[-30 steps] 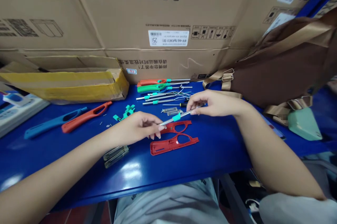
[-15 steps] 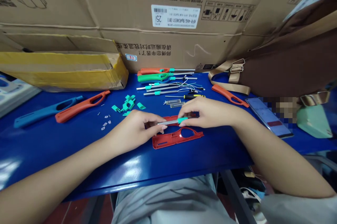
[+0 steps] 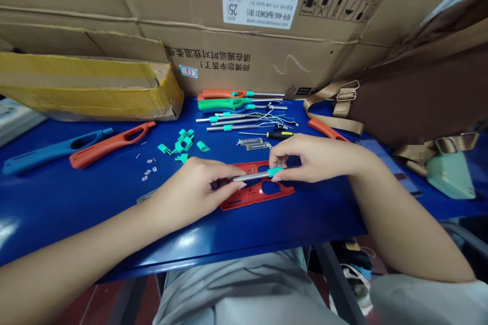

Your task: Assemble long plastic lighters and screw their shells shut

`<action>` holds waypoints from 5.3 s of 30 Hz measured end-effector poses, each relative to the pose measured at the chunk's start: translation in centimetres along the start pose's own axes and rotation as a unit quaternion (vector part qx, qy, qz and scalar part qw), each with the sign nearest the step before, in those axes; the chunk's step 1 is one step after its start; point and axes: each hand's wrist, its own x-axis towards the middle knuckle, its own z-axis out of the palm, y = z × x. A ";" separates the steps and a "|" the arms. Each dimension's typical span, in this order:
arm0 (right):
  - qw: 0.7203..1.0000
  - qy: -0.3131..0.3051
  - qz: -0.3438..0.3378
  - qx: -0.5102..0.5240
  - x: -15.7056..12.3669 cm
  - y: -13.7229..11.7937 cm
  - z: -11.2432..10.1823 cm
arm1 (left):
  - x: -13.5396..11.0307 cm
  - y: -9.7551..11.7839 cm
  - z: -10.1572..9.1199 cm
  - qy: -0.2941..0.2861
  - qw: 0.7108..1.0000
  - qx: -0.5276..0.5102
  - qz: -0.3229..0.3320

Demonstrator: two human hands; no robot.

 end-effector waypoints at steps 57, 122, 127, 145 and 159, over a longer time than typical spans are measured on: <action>0.909 0.338 -0.120 -0.211 1.6 -1.2 2.4 | 0.5 0.8 -0.1 -0.039 0.868 -0.450 -0.205; 0.991 -0.109 0.073 -0.031 -1.1 1.3 0.5 | 0.3 -1.0 -0.9 -0.115 0.990 -0.073 -0.043; 0.991 -0.098 0.079 -0.052 -1.0 1.4 0.8 | 0.4 -1.3 -0.6 -0.095 0.995 -0.034 -0.027; 0.986 -0.085 0.094 -0.105 -0.9 0.4 0.9 | 0.4 -1.4 0.1 -0.060 0.998 0.002 -0.006; 0.989 -0.097 0.081 -0.075 -0.9 0.8 0.4 | 0.3 -1.4 0.3 -0.041 0.999 0.013 0.015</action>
